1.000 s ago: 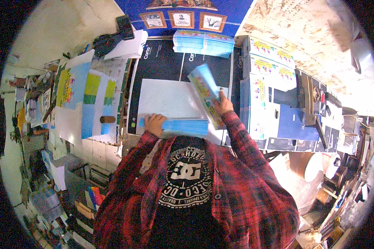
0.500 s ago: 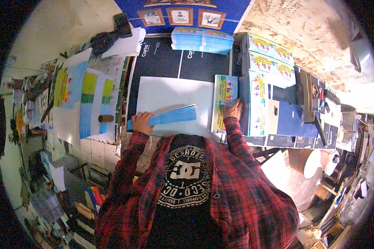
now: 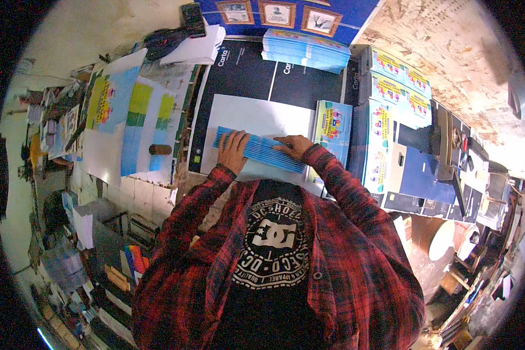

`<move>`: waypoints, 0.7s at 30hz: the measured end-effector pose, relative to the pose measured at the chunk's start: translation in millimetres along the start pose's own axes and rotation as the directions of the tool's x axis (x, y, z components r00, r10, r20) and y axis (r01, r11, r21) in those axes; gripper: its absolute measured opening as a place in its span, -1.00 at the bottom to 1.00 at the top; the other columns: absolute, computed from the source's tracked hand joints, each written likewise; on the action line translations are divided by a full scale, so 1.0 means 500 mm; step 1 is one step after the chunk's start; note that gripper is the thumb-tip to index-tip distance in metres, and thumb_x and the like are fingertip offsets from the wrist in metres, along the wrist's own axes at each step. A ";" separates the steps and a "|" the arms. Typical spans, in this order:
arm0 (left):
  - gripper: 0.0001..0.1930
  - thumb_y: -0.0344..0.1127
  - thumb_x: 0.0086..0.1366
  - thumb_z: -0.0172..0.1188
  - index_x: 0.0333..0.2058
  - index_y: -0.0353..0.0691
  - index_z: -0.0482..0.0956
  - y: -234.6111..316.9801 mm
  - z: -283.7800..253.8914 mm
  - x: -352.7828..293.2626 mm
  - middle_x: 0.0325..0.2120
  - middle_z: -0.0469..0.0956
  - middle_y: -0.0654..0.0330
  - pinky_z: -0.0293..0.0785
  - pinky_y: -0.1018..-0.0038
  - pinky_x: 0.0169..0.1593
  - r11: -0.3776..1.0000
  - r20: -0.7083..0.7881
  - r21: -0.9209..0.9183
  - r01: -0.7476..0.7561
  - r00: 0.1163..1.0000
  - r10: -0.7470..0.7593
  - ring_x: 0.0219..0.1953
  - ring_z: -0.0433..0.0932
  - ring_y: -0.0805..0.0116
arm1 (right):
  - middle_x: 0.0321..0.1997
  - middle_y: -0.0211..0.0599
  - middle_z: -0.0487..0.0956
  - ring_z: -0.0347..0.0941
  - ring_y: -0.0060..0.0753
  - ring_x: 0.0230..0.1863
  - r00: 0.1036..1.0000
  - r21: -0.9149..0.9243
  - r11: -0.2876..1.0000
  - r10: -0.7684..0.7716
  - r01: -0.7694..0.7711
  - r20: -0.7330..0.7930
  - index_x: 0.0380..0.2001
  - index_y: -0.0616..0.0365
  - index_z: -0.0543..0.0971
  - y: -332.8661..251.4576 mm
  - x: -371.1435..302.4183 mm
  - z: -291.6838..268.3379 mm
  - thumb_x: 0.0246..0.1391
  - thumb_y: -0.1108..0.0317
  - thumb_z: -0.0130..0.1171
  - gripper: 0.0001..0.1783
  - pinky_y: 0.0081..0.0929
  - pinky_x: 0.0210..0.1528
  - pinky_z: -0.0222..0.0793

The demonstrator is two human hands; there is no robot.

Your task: The person repeatedly folds stacks of light blue printed papers in half by hand on a work table. The person aligns the edges of the paper stacks and presses down to create a crease, then places the folded stacks onto a growing pile on the right side of the table.

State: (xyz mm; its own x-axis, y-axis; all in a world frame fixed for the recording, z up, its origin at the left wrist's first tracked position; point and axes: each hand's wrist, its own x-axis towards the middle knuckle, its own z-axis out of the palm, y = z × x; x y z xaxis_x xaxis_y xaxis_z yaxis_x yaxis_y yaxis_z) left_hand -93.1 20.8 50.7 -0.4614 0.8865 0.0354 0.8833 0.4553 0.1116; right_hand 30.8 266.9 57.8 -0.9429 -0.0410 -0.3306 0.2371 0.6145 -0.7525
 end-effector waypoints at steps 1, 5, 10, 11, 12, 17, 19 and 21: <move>-0.06 -0.22 -0.12 0.42 0.25 -0.01 0.10 0.002 0.001 -0.014 0.24 0.12 0.21 -0.14 0.01 0.31 1.000 0.025 -0.024 0.012 1.000 -0.011 0.31 0.03 0.16 | -0.08 0.01 0.57 0.53 0.00 -0.08 1.000 0.006 1.000 -0.002 0.002 0.011 0.07 0.02 0.49 0.003 0.007 -0.003 0.15 -0.22 -0.07 -0.36 -0.25 0.01 0.41; -0.16 -0.43 0.08 0.17 0.33 0.01 -0.02 0.018 -0.009 -0.029 0.35 -0.08 0.25 -0.25 -0.01 0.36 0.981 0.106 -0.174 0.080 0.992 -0.062 0.38 -0.12 0.17 | -0.13 -0.01 0.59 0.54 -0.05 -0.10 1.000 0.003 1.000 -0.020 0.020 0.004 0.04 -0.09 0.53 0.016 0.010 0.000 0.20 -0.15 -0.12 -0.47 -0.25 -0.01 0.42; -0.19 -0.53 0.11 0.06 0.33 0.00 -0.03 0.018 0.025 -0.048 0.35 -0.08 0.21 -0.26 -0.02 0.35 0.993 0.005 -0.093 0.077 0.997 -0.077 0.37 -0.10 0.09 | -0.19 0.01 0.60 0.54 -0.06 -0.15 0.996 -0.071 0.994 -0.085 0.084 -0.019 0.06 0.04 0.50 0.011 0.016 -0.006 0.24 0.04 -0.07 -0.55 -0.25 -0.06 0.41; -0.19 -0.55 0.11 0.04 0.33 0.00 -0.03 0.018 0.029 -0.050 0.34 -0.07 0.18 -0.26 -0.02 0.35 0.991 -0.017 -0.110 0.077 0.997 -0.079 0.37 -0.10 0.08 | -0.20 0.01 0.60 0.54 -0.05 -0.16 0.996 -0.094 0.992 -0.089 0.087 -0.017 0.05 0.05 0.50 0.014 0.016 -0.004 0.23 0.05 -0.06 -0.55 -0.24 -0.07 0.42; -0.19 -0.56 0.10 0.03 0.34 0.01 -0.03 0.016 0.033 -0.051 0.34 -0.06 0.16 -0.26 -0.02 0.35 0.989 -0.040 -0.125 0.075 0.996 -0.081 0.37 -0.10 0.06 | -0.21 0.01 0.60 0.54 -0.04 -0.16 0.995 -0.119 0.989 -0.094 0.092 -0.017 0.05 0.05 0.50 0.012 0.017 -0.004 0.23 0.05 -0.06 -0.55 -0.22 -0.07 0.42; -0.15 -0.58 0.07 0.04 0.34 0.01 -0.04 0.017 0.022 -0.046 0.32 -0.03 0.11 -0.25 -0.03 0.35 0.988 -0.009 -0.137 0.075 0.997 -0.077 0.36 -0.11 0.03 | -0.23 0.02 0.59 0.54 -0.01 -0.18 0.988 -0.248 0.962 -0.134 0.111 -0.076 0.06 0.06 0.48 0.005 0.014 0.000 0.23 0.13 -0.06 -0.59 -0.18 -0.09 0.43; -0.13 -0.57 0.04 0.07 0.34 0.01 -0.04 0.016 0.020 -0.044 0.32 -0.03 0.11 -0.26 -0.03 0.35 0.988 0.024 -0.134 0.082 0.997 -0.080 0.37 -0.11 0.03 | -0.23 0.01 0.58 0.54 0.01 -0.19 0.993 -0.291 0.956 -0.066 0.035 -0.097 0.07 0.04 0.47 -0.016 0.017 -0.002 0.22 0.19 -0.06 -0.60 -0.18 -0.10 0.44; -0.11 -0.57 0.02 0.09 0.34 0.00 -0.04 0.013 0.024 -0.042 0.32 -0.03 0.12 -0.27 -0.03 0.35 0.988 0.021 -0.136 0.078 0.997 -0.076 0.37 -0.12 0.03 | -0.21 0.02 0.56 0.52 0.04 -0.17 0.994 -0.224 0.970 -0.105 0.097 -0.026 0.08 0.03 0.47 -0.040 0.015 -0.023 0.20 0.22 -0.06 -0.60 -0.20 -0.09 0.44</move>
State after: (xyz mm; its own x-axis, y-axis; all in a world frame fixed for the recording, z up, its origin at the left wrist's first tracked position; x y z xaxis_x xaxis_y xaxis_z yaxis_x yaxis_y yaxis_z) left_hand -76.6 6.1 38.8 -0.5249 0.8512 0.0058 0.8253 0.5073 0.2479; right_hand 16.4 263.5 77.0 -0.9683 -0.0850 -0.2347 0.0862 0.7686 -0.6339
